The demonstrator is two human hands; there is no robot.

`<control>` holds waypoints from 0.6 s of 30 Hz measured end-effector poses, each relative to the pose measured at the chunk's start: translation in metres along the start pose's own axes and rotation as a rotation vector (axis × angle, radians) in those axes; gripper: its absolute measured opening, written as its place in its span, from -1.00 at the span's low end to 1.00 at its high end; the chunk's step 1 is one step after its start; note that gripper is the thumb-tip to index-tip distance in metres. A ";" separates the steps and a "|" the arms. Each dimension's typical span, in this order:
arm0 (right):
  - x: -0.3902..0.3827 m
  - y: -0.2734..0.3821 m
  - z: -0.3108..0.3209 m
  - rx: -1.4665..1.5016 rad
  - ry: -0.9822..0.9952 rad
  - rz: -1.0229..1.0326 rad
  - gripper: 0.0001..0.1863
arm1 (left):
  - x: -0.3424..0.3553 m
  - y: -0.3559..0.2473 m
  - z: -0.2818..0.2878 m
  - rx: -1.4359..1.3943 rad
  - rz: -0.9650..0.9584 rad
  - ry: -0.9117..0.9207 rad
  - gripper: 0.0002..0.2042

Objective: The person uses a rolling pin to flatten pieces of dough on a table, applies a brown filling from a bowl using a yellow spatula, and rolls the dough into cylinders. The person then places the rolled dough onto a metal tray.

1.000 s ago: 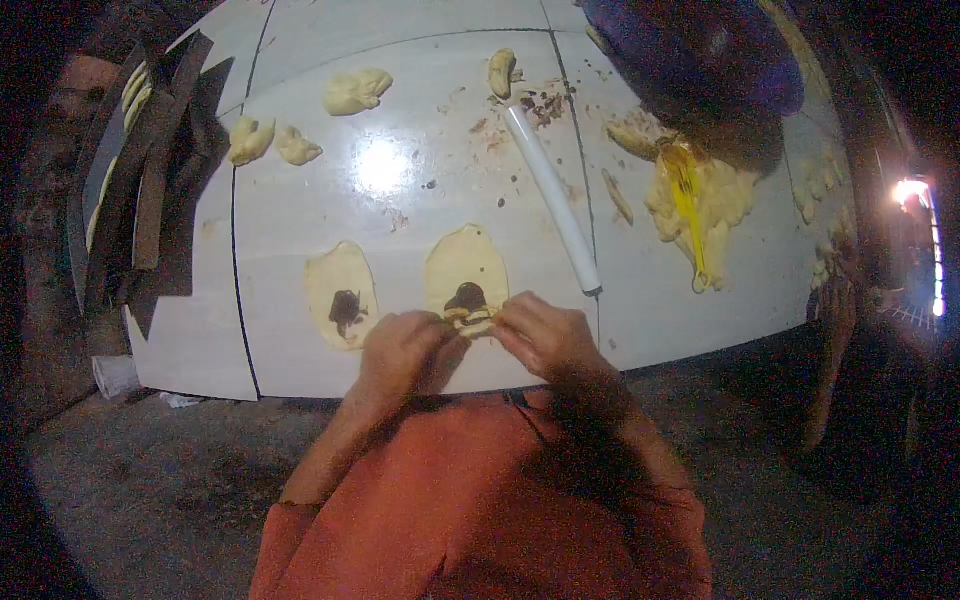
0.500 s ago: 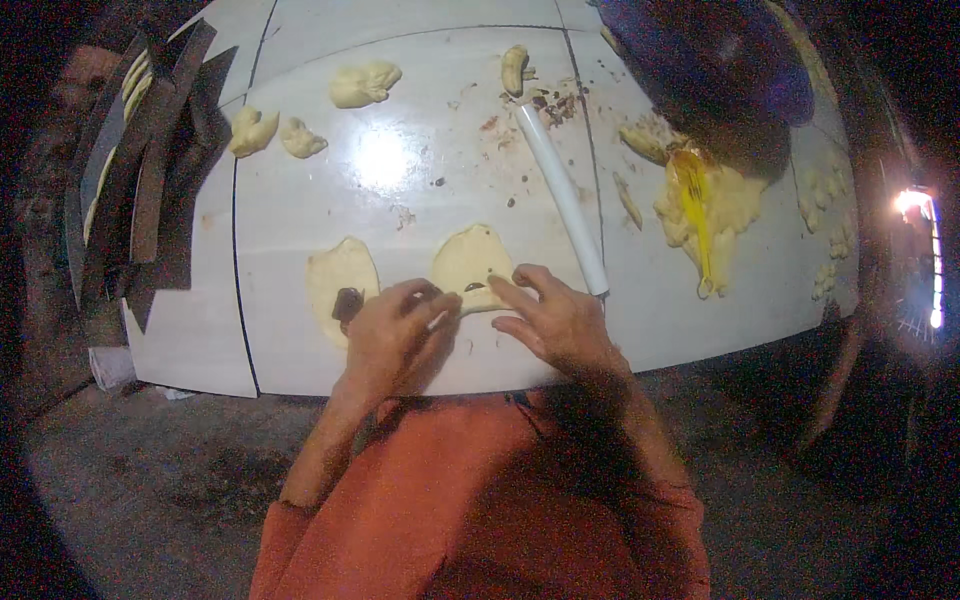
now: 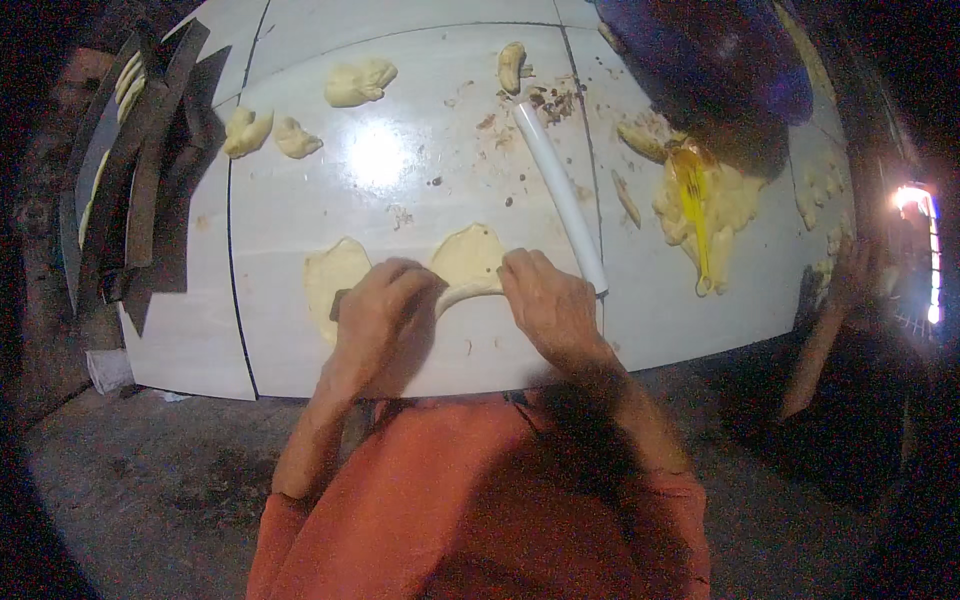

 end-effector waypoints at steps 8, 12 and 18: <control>-0.009 0.013 0.001 -0.010 -0.006 0.362 -0.72 | -0.007 -0.012 -0.001 0.132 -0.262 -0.090 -0.76; -0.002 0.007 0.001 0.018 -0.051 0.279 -0.74 | -0.004 -0.005 0.002 0.165 -0.216 -0.126 -0.73; -0.014 0.013 0.005 -0.082 -0.194 0.381 -0.62 | -0.006 -0.012 -0.003 0.195 -0.269 -0.162 -0.67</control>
Point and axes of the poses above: each hand's wrist, its own x-axis towards the middle knuckle, its own z-axis out of the back of the hand, y = z × x, the point moved 8 cm from there along x, towards the middle knuckle
